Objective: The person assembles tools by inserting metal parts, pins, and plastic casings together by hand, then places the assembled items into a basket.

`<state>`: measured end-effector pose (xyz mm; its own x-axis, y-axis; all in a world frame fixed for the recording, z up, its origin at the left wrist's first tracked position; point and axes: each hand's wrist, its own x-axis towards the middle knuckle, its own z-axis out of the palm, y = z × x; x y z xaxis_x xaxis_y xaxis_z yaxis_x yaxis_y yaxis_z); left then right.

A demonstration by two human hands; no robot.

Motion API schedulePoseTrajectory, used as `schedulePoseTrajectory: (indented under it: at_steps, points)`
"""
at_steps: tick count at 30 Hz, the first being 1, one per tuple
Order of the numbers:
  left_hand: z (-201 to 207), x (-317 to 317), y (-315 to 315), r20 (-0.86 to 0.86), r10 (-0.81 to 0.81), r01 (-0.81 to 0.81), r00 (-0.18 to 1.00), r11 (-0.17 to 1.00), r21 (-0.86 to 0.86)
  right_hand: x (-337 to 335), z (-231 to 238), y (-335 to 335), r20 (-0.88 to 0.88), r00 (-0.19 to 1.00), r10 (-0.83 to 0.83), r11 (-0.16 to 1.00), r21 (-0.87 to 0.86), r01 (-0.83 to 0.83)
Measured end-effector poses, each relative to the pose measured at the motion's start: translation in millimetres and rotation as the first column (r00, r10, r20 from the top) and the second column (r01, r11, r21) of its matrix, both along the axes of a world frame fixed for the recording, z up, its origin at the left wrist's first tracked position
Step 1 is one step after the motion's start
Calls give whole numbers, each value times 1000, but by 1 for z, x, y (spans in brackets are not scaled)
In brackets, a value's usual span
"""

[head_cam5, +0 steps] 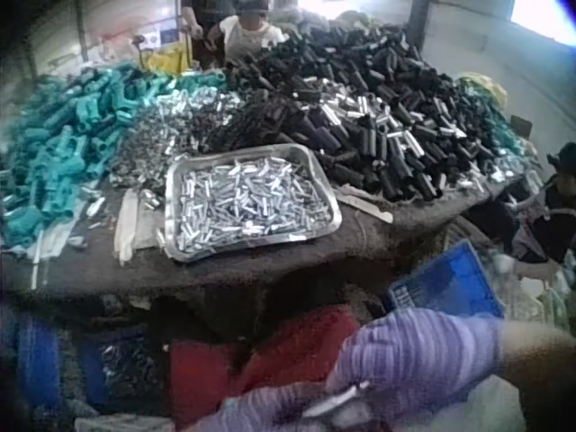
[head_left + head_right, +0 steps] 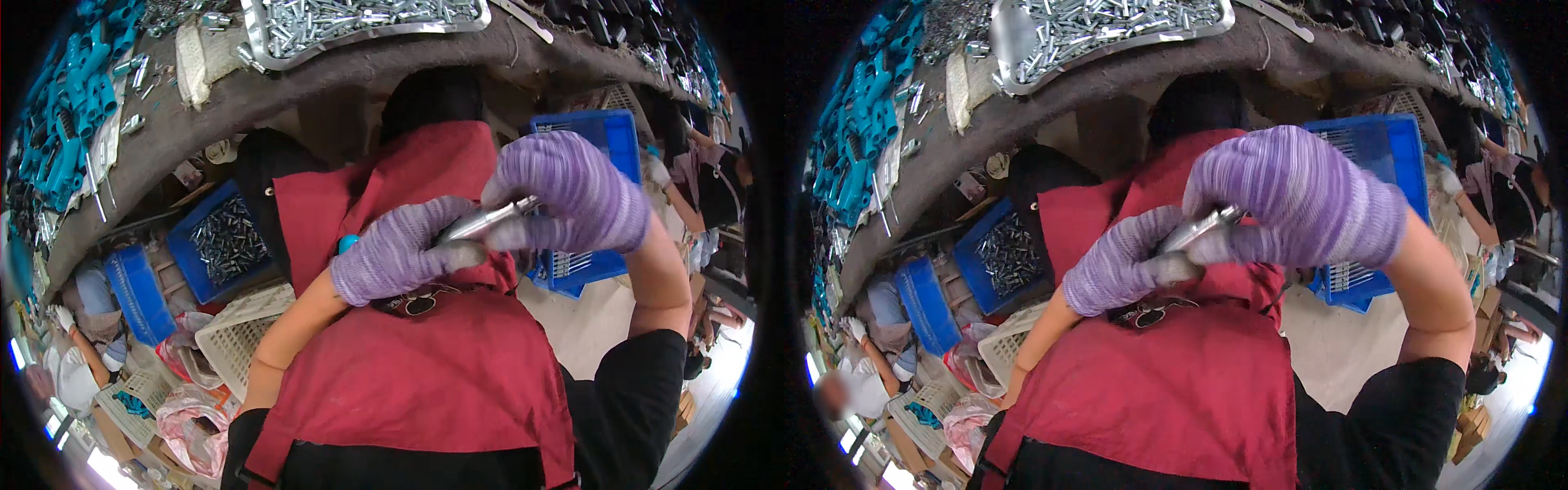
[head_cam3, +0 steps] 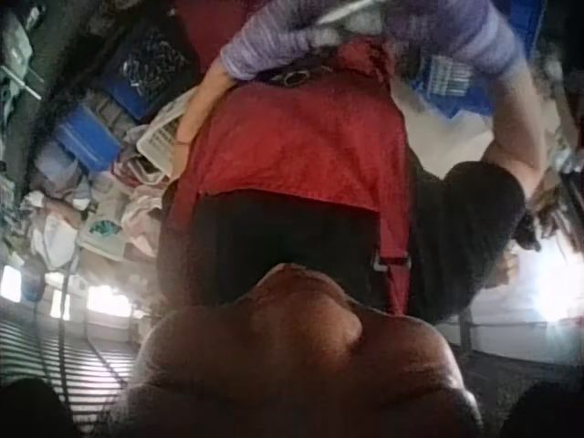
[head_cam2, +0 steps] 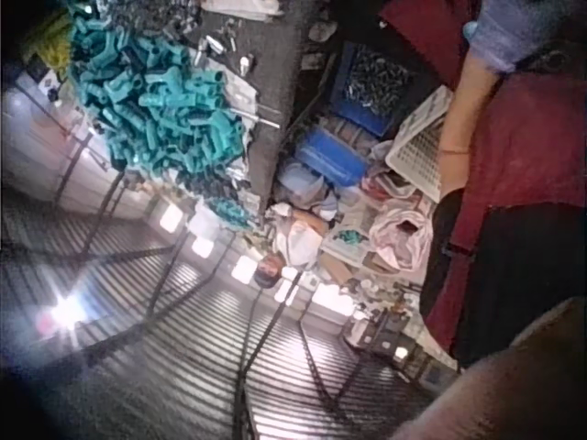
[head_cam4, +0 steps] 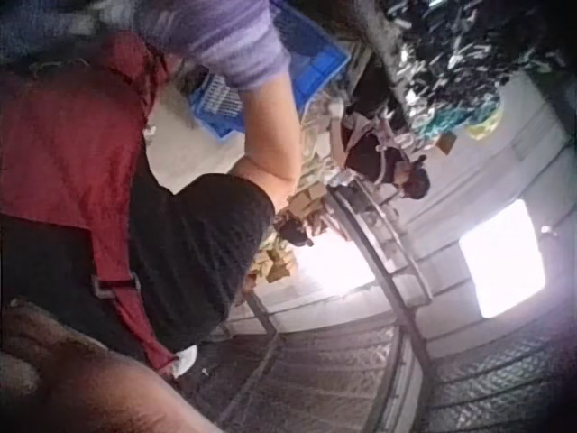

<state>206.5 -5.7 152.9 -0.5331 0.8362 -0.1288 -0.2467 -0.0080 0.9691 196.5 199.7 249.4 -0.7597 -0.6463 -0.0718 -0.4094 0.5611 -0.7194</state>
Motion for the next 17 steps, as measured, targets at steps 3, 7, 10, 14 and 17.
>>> schedulePoseTrajectory:
  at_steps: [3, 7, 10, 14, 17]
  points:
    - [7, -8, 9, -214, 166, -177, 963, 984, -32, -9, -1, -7, 53, 959, -279, 960, 47, 276]
    - [17, -29, -11, -50, 684, -665, 727, 721, 197, -31, -6, -31, 428, 854, -296, 764, -431, 481]
    - [8, -44, -41, 610, 488, -778, 625, 322, 539, -35, -37, -28, -217, 968, 122, 992, 4, -124]
    - [-98, -57, -28, 975, 45, -926, 216, 326, 190, 9, -97, 1, 605, 796, -2, 986, -132, 103]
    - [-302, -117, 23, 870, 480, -903, -113, 315, -291, 19, -109, -48, 580, 789, -202, 874, -256, 412]
